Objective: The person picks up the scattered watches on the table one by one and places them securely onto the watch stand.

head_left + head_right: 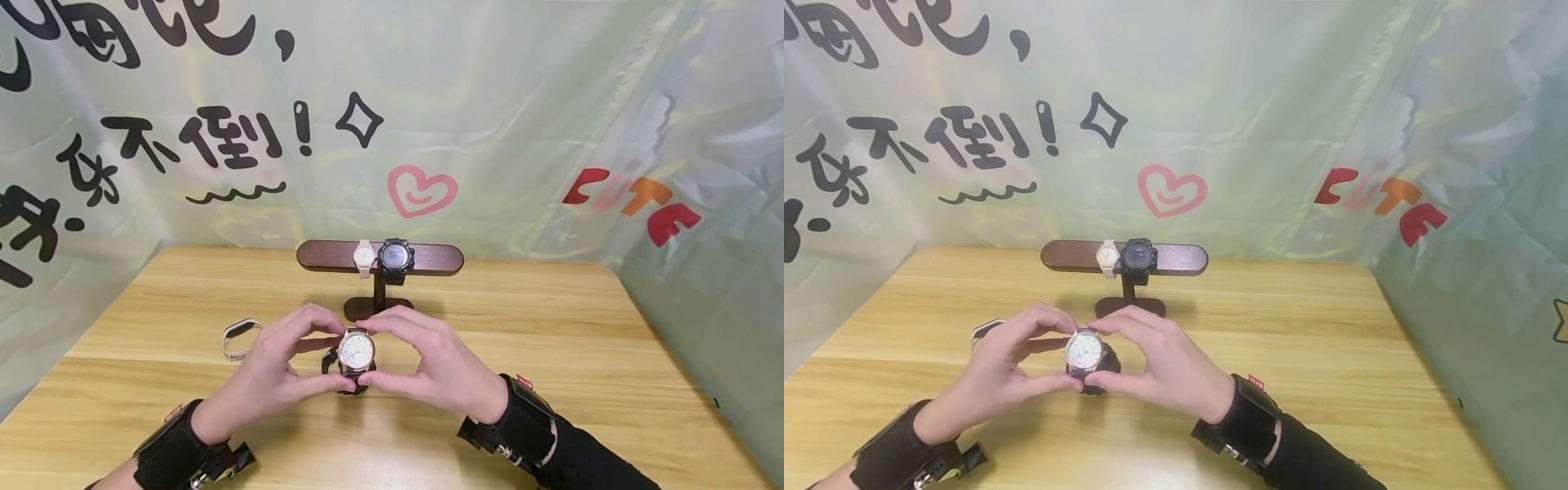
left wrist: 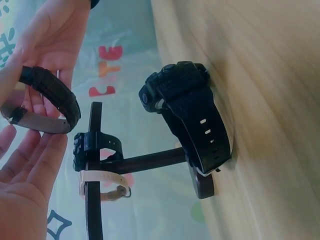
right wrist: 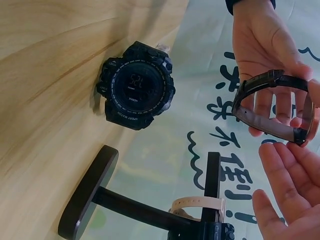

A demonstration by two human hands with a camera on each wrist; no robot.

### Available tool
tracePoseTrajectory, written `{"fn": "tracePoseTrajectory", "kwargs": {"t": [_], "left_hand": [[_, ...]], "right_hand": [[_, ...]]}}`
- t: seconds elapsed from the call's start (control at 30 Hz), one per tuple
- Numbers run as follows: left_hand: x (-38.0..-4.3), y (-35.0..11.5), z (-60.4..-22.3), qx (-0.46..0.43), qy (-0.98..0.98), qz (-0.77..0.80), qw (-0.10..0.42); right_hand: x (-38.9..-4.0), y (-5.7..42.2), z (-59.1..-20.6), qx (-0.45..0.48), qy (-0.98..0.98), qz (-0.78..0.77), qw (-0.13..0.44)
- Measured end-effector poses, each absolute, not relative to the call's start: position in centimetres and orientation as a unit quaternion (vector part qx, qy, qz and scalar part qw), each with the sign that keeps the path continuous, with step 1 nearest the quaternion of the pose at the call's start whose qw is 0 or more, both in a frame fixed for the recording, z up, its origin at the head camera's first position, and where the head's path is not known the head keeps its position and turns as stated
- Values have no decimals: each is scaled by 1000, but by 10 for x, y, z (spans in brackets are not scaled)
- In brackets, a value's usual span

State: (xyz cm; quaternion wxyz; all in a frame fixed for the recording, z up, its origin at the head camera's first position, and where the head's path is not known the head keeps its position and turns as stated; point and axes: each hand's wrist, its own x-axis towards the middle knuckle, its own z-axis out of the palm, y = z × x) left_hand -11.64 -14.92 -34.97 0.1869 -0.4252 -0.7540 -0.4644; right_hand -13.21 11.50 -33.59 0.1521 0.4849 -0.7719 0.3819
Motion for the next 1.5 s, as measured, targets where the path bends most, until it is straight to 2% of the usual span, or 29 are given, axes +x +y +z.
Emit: {"fn": "tracePoseTrajectory", "kwargs": {"t": [0.27, 0.8, 1.07, 1.5], "left_hand": [[-116, -151, -349, -440, -745, -473, 165], [-115, -147, -351, -441, -724, -499, 178], [-113, -146, -352, -425, -730, -509, 167], [-114, -146, -352, -422, -751, -467, 199]], "right_hand": [[-133, 115, -336, 487, -767, 387, 155], [-134, 114, -337, 490, -758, 397, 164], [-135, 113, -339, 498, -750, 397, 180], [-136, 114, -338, 502, -748, 396, 180]]}}
